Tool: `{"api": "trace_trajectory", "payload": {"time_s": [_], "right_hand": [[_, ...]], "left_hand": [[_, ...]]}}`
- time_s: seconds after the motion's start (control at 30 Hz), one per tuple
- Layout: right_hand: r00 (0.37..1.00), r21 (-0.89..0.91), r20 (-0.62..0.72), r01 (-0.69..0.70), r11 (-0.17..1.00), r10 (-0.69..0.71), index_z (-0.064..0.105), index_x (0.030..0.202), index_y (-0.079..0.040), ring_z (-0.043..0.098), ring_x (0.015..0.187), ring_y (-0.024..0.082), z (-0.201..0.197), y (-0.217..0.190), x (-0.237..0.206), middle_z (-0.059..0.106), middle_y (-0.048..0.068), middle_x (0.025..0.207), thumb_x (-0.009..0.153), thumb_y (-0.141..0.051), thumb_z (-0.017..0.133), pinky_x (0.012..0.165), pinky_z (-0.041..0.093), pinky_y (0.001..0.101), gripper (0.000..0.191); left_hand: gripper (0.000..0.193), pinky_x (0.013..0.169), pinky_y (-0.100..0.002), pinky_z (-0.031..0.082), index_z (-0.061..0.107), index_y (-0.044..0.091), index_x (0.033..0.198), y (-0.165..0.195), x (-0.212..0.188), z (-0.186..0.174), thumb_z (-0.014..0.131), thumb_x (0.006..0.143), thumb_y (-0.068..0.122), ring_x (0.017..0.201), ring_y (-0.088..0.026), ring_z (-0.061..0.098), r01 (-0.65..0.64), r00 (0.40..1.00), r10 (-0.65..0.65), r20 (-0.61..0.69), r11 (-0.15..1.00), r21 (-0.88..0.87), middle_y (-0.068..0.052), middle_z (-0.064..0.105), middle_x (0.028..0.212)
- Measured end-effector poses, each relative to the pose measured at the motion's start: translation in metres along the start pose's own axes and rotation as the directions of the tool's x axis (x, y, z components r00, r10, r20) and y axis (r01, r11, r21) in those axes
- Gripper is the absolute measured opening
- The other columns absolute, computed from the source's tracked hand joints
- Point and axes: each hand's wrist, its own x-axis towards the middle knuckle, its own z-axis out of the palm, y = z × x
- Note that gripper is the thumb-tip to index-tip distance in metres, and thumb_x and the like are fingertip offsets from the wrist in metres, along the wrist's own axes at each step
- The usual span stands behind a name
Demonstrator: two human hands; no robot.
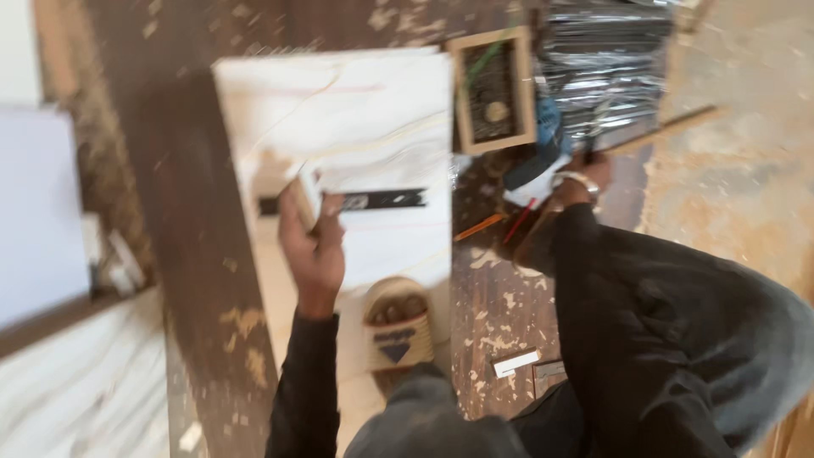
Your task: The person sits on the floor and unwraps plastic film from black metal drawer slides, then aligns each slide on a white panel and marks hole positions with a pencil. They use a corded power drill to drive screws and secure the slides to the panel, working on one slide at a time.
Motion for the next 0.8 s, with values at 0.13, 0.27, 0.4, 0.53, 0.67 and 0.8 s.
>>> {"api": "trace_trajectory", "payload": {"time_s": [0.13, 0.27, 0.4, 0.53, 0.67, 0.8], "right_hand": [[0.921, 0.264, -0.040, 0.384, 0.885, -0.387, 0.070, 0.111, 0.006, 0.066, 0.079, 0.034, 0.000, -0.068, 0.005, 0.071, 0.021, 0.091, 0.100, -0.015, 0.082, 0.072, 0.054, 0.0416, 0.026], [0.507, 0.408, 0.144, 0.752, 0.518, -0.850, 0.067, 0.131, 0.003, 0.068, 0.103, 0.036, -0.017, -0.172, -0.023, 0.068, 0.020, 0.112, 0.101, -0.004, 0.080, 0.091, 0.056, 0.0429, 0.033], [0.337, 0.341, 0.359, 0.821, 0.458, -0.870, 0.072, 0.131, -0.007, 0.064, 0.104, 0.032, 0.008, -0.252, -0.094, 0.067, 0.018, 0.113, 0.092, -0.016, 0.089, 0.087, 0.056, 0.0422, 0.044], [0.128, 0.182, 0.354, 0.962, 0.202, -0.927, 0.078, 0.118, -0.015, 0.062, 0.106, 0.032, 0.044, -0.270, -0.138, 0.069, 0.012, 0.115, 0.080, -0.023, 0.088, 0.087, 0.051, 0.0437, 0.040], [0.168, 0.193, 0.444, 0.941, 0.277, -0.880, 0.077, 0.122, -0.012, 0.059, 0.102, 0.029, 0.049, -0.247, -0.137, 0.067, 0.012, 0.111, 0.083, -0.023, 0.086, 0.089, 0.049, 0.0441, 0.042], [0.211, 0.225, 0.476, 0.909, 0.351, -0.853, 0.077, 0.121, -0.010, 0.056, 0.096, 0.028, 0.039, -0.230, -0.119, 0.064, 0.009, 0.104, 0.090, -0.021, 0.088, 0.086, 0.047, 0.0456, 0.034]], "left_hand": [[0.036, 0.063, -0.022, 0.043, 0.054, 0.001, 0.142, -0.001, 0.022, -0.030, 0.057, 0.112, 0.020, 0.072, -0.006, 0.049, 0.032, 0.998, -0.022, -0.066, 0.986, 0.165, -0.004, 0.059, 0.093], [0.034, 0.068, -0.029, 0.048, 0.062, 0.000, 0.136, 0.000, 0.064, -0.068, 0.052, 0.111, 0.021, 0.076, -0.011, 0.055, 0.043, 0.983, 0.022, -0.182, 0.937, 0.346, -0.011, 0.059, 0.095], [0.029, 0.084, -0.042, 0.051, 0.064, -0.001, 0.129, 0.002, 0.115, -0.094, 0.058, 0.107, 0.015, 0.097, -0.030, 0.063, -0.193, 0.940, 0.322, -0.113, 0.773, 0.604, -0.019, 0.069, 0.107], [0.026, 0.089, -0.048, 0.052, 0.069, 0.001, 0.121, 0.002, 0.144, -0.092, 0.062, 0.097, 0.008, 0.102, -0.038, 0.064, -0.140, 0.943, 0.307, -0.127, 0.713, 0.687, -0.021, 0.070, 0.106], [0.023, 0.085, -0.047, 0.052, 0.067, -0.001, 0.114, -0.001, 0.150, -0.091, 0.066, 0.093, 0.008, 0.096, -0.038, 0.064, 0.011, 0.960, 0.172, -0.222, 0.766, 0.642, -0.022, 0.067, 0.102], [0.016, 0.090, -0.049, 0.051, 0.071, 0.002, 0.107, -0.005, 0.148, -0.096, 0.061, 0.094, 0.001, 0.101, -0.039, 0.065, -0.045, 0.906, 0.329, -0.264, 0.697, 0.715, -0.018, 0.072, 0.101]]}}
